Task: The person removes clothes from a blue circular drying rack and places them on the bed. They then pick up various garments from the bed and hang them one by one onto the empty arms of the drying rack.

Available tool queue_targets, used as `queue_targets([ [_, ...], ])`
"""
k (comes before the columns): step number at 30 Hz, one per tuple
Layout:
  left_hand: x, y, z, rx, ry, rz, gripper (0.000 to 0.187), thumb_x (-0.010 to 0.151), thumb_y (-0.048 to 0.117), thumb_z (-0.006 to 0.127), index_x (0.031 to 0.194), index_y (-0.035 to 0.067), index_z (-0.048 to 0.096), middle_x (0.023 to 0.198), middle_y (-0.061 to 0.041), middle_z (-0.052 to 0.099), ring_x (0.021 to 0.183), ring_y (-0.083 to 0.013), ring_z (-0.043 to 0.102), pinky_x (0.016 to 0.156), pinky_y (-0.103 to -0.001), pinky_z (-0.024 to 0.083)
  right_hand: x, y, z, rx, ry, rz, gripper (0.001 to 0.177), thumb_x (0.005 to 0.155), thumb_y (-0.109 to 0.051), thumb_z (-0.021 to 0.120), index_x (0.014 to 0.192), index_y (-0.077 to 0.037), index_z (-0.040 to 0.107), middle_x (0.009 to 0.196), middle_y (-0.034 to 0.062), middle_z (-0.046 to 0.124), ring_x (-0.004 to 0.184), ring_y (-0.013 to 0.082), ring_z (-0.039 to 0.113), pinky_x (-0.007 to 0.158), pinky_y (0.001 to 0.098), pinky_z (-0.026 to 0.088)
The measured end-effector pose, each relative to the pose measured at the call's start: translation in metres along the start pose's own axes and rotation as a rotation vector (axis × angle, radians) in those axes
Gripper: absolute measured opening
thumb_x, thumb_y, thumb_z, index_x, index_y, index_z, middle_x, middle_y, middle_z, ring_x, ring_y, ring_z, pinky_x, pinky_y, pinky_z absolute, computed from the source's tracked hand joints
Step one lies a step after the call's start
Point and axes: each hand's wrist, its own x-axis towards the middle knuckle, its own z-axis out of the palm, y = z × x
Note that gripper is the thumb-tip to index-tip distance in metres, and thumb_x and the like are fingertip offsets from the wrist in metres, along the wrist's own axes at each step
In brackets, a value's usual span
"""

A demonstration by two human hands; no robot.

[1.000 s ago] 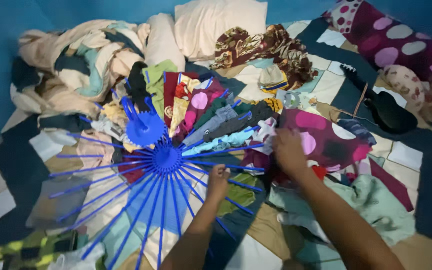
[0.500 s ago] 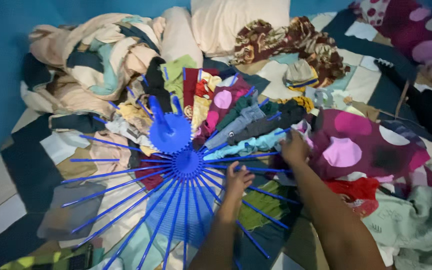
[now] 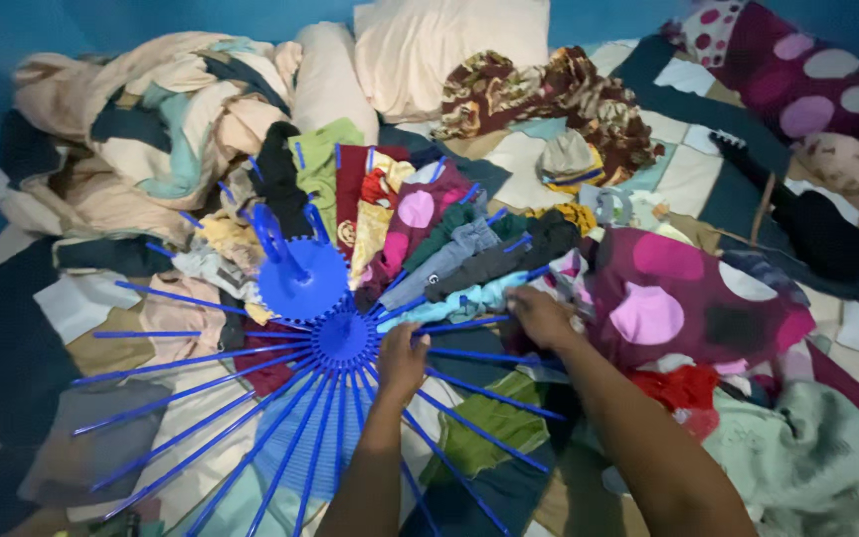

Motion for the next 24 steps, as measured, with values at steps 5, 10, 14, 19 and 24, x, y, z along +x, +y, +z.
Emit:
queue_targets([
  [5,0.005,-0.007,-0.001,0.036,0.25,-0.05,0.036,0.087,0.021,0.074,0.119,0.006,0.066,0.123,-0.02,0.064,0.121,-0.0391,0.056,0.107,-0.048,0.041,0.005,-0.035,-0.032,-0.099,-0.038,-0.105,0.035,0.091,-0.025,0.063,0.125,-0.016,0.07,0.126,0.011,0.07,0.115,0.0344,0.065,0.099,0.0448,0.05],
  [10,0.023,-0.02,-0.005,0.033,0.273,-0.135,0.031,0.088,0.02,0.074,0.116,0.007,0.071,0.121,-0.02,0.065,0.12,-0.0382,0.055,0.106,-0.048,0.04,0.011,-0.038,-0.053,-0.286,0.077,-0.232,0.029,0.087,-0.022,0.068,0.114,-0.015,0.075,0.126,0.0077,0.072,0.116,0.0306,0.065,0.094,0.0545,0.042],
  [14,0.037,-0.026,0.003,-0.059,0.249,-0.14,0.04,0.091,0.021,0.073,0.125,0.001,0.064,0.125,-0.021,0.063,0.121,-0.0372,0.055,0.106,-0.046,0.04,0.021,-0.015,-0.035,0.159,0.111,-0.178,0.035,0.091,-0.019,0.07,0.124,-0.011,0.072,0.122,0.0145,0.071,0.111,0.0316,0.066,0.096,0.0429,0.051],
  [19,0.048,-0.057,0.017,-0.331,0.552,-0.268,0.03,0.091,0.022,0.072,0.111,0.0,0.065,0.104,-0.02,0.07,0.096,-0.0344,0.068,0.088,-0.043,0.053,0.035,0.056,-0.045,0.481,0.494,0.108,0.025,0.093,-0.01,0.071,0.117,-0.004,0.073,0.097,0.0081,0.073,0.084,0.0194,0.065,0.074,0.0321,0.052],
  [24,0.069,-0.077,0.008,-0.089,0.507,-0.366,0.033,0.1,0.035,0.063,0.094,0.003,0.07,0.091,-0.015,0.074,0.082,-0.0293,0.071,0.078,-0.041,0.055,0.045,0.066,-0.071,1.045,0.432,0.487,0.03,0.091,-0.004,0.066,0.12,-0.004,0.071,0.087,0.0024,0.068,0.068,0.0114,0.057,0.061,0.0253,0.046],
])
